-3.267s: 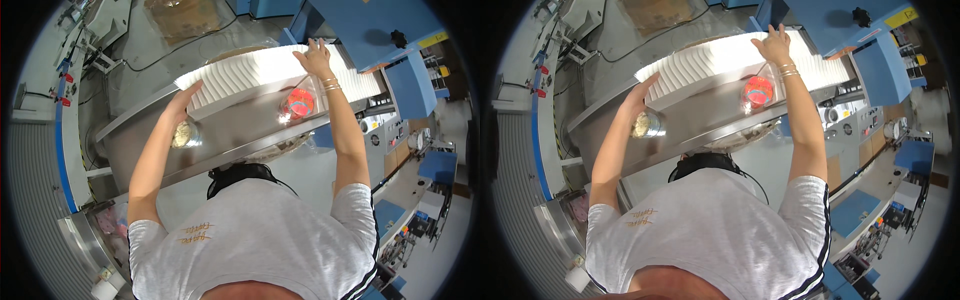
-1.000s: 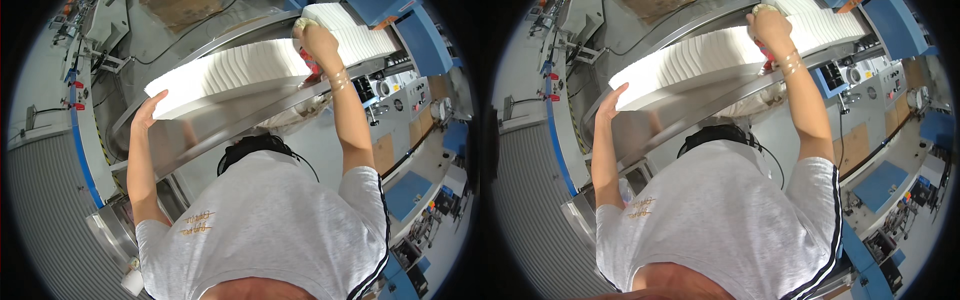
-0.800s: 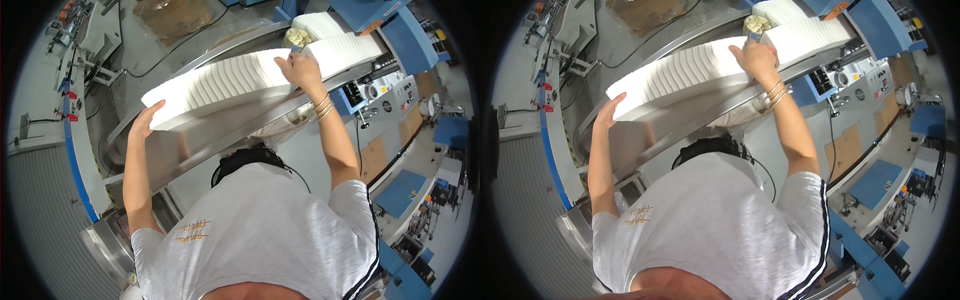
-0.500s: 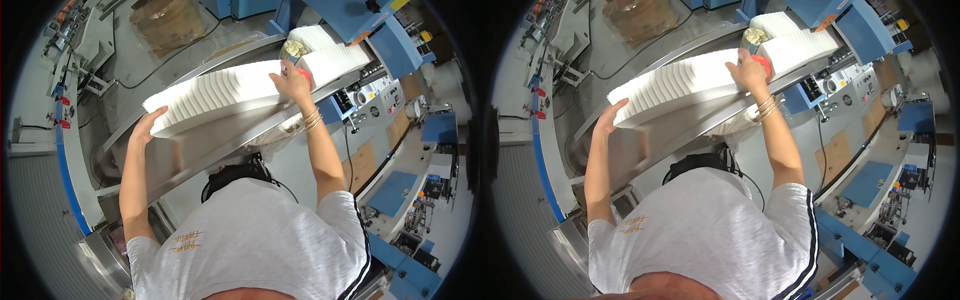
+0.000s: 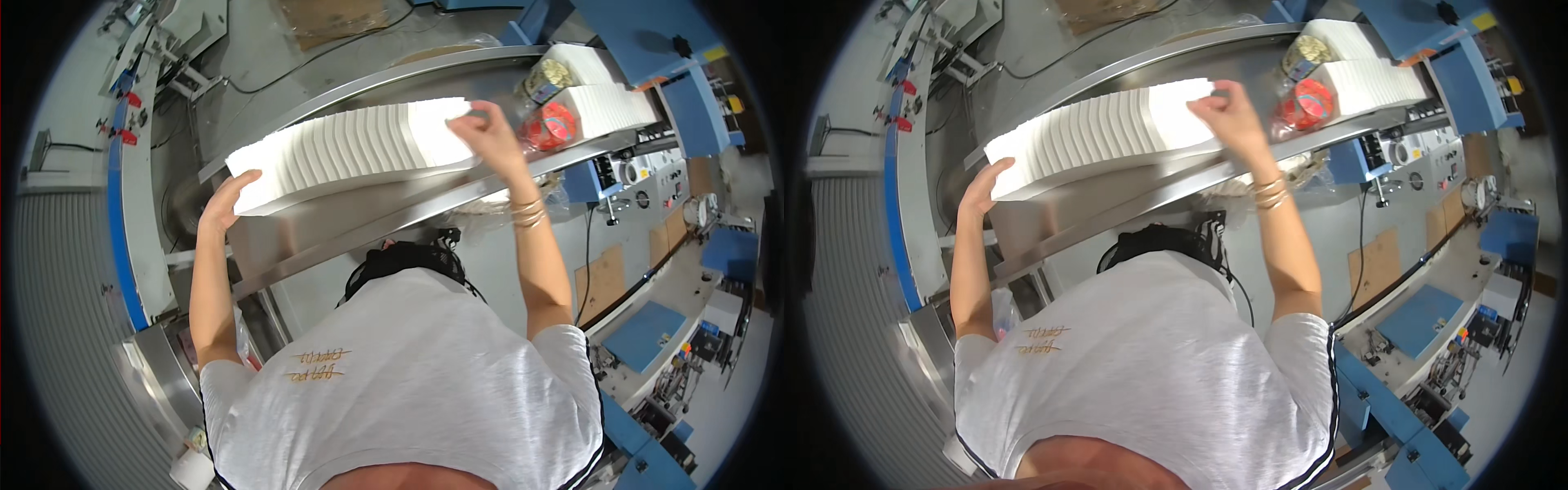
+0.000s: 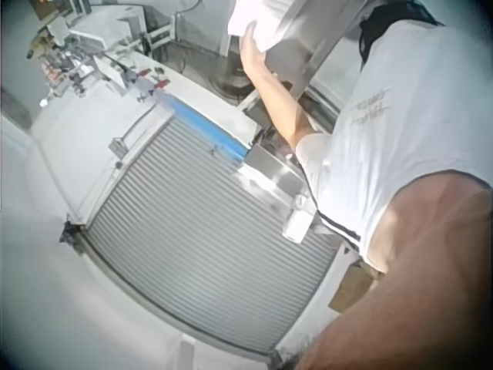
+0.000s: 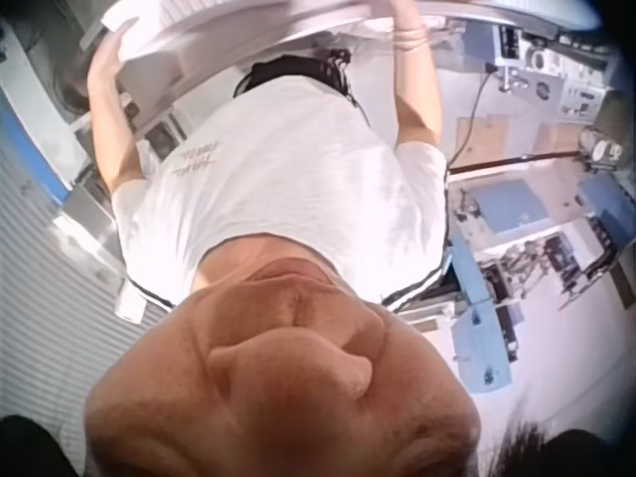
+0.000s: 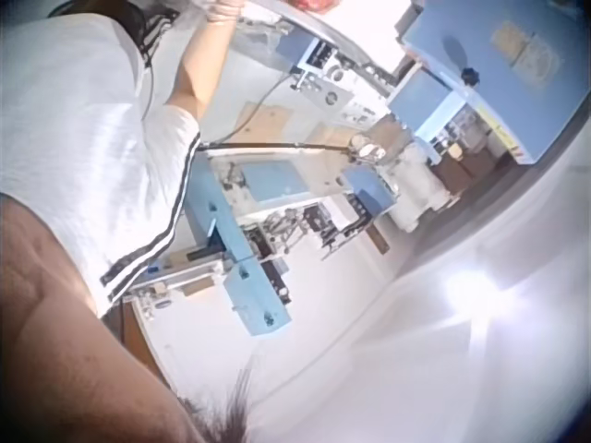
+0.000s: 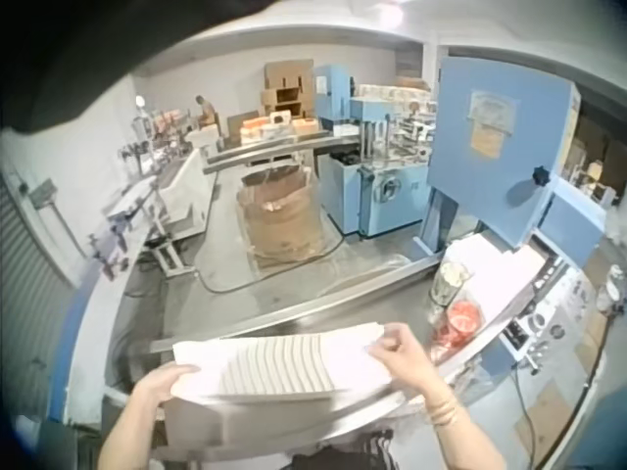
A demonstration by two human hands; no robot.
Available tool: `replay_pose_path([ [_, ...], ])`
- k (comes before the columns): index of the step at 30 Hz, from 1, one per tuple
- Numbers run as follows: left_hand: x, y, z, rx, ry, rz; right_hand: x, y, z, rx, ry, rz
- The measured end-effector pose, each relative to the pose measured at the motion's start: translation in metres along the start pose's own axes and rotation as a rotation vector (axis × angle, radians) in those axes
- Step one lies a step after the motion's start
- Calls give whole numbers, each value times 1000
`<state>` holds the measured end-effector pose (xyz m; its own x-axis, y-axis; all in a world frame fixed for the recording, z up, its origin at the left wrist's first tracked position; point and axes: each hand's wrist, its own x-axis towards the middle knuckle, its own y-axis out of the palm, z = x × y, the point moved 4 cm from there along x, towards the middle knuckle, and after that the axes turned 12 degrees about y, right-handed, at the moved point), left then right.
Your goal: Placing stacks of folded tissues onto a conveyor belt for packaging.
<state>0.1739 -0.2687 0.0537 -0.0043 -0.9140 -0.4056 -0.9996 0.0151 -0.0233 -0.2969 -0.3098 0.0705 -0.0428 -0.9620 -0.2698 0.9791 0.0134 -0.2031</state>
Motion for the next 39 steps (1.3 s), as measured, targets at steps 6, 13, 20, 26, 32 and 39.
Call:
replay_pose_path([
  [6, -28, 13, -8, 80, -41, -94, 10, -23, -9, 136, 382, 178],
  [13, -17, 6, 9, -215, 10, -53, 43, -27, -30, 145, 440, 671],
  [20, -31, 59, -18, 90, 51, -90, 18, 26, -10, -184, 335, 498],
  [26, -35, 46, 35, -104, 136, -13, -7, 48, 4, -55, 409, 365],
  [32, -71, 51, 11, -174, 149, -197, -6, 41, 6, 19, 512, 379],
  [39, -129, 5, -6, -189, 283, -363, -22, 91, 69, 54, 382, 672],
])
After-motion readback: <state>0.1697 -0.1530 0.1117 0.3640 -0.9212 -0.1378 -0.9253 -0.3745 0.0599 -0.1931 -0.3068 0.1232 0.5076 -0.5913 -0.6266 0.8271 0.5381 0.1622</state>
